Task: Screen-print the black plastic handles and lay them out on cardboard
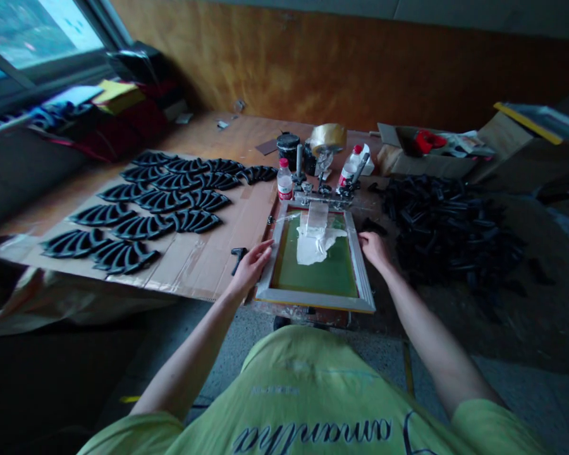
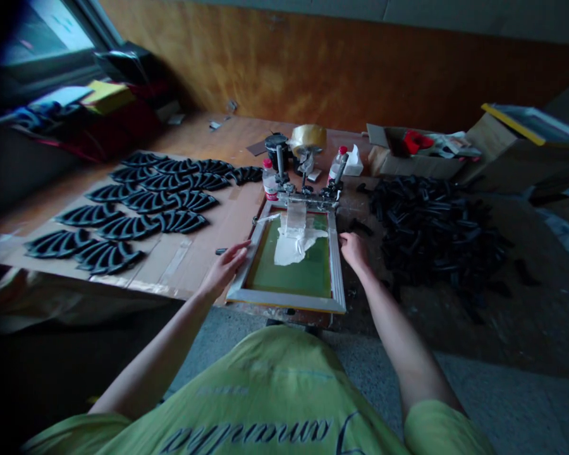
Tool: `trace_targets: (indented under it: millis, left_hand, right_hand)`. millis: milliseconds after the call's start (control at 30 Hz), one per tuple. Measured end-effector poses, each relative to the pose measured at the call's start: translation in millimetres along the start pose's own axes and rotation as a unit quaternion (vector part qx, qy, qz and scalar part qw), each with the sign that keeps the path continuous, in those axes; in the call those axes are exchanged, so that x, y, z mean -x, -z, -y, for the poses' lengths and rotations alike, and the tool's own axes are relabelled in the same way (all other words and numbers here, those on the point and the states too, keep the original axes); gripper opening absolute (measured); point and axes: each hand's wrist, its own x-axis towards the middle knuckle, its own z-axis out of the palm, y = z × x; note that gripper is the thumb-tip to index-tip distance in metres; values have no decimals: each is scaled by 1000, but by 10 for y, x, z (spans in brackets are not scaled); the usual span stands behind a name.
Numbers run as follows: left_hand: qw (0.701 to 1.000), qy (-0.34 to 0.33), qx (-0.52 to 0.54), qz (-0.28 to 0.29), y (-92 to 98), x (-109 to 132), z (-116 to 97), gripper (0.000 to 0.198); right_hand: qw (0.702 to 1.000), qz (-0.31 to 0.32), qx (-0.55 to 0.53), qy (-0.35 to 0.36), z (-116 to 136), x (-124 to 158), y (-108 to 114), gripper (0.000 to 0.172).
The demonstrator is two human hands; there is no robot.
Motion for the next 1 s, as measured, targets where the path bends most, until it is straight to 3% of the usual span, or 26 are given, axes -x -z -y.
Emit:
trace_targets:
  millis: [67,133,200,333,433,567,633,700,767,867,1000]
  left_hand:
    - [999,17,-35,-5,-16,-32,288,74]
    - [994,21,-110,-22,-34,-89,497,72]
    - [980,22,-193,-35,-43,-145,610,66]
    - [967,22,-251,-18,-38,-204,628,61]
    - [960,27,-277,-12,-29,-211,592,59]
    - [960,23,-280,-8,-13,-224,609,59]
    - [965,21,-260,-1,-1,-243,648,60]
    - [971,17,-240,-2,11,-266,694,61]
    - [975,18,-219,-15,20,-285,734,60]
    - [984,21,-173,-30,24,-293,767,59]
    - [992,31,-117,-28,14,-267,749,63]
  right_hand:
    - [997,-70,-17,19,88,-143,75,38]
    - [990,-107,-24,93,338,-267,56,47]
    - [985,-74,4,158,642,-349,-23,53]
    - [981,65,81,165,989,-304,-216,23]
    - [967,110,97,209,933,-80,-299,9]
    - [930,137,74,334,733,187,-247,26]
    - [914,162,67,367,693,191,-182,24]
    - [917,163,69,357,712,130,-144,12]
    - [937,125,73,317,759,84,-164,6]
    - [948,66,76,301,790,165,-274,16]
    - [932,83,52,349,735,333,-344,20]
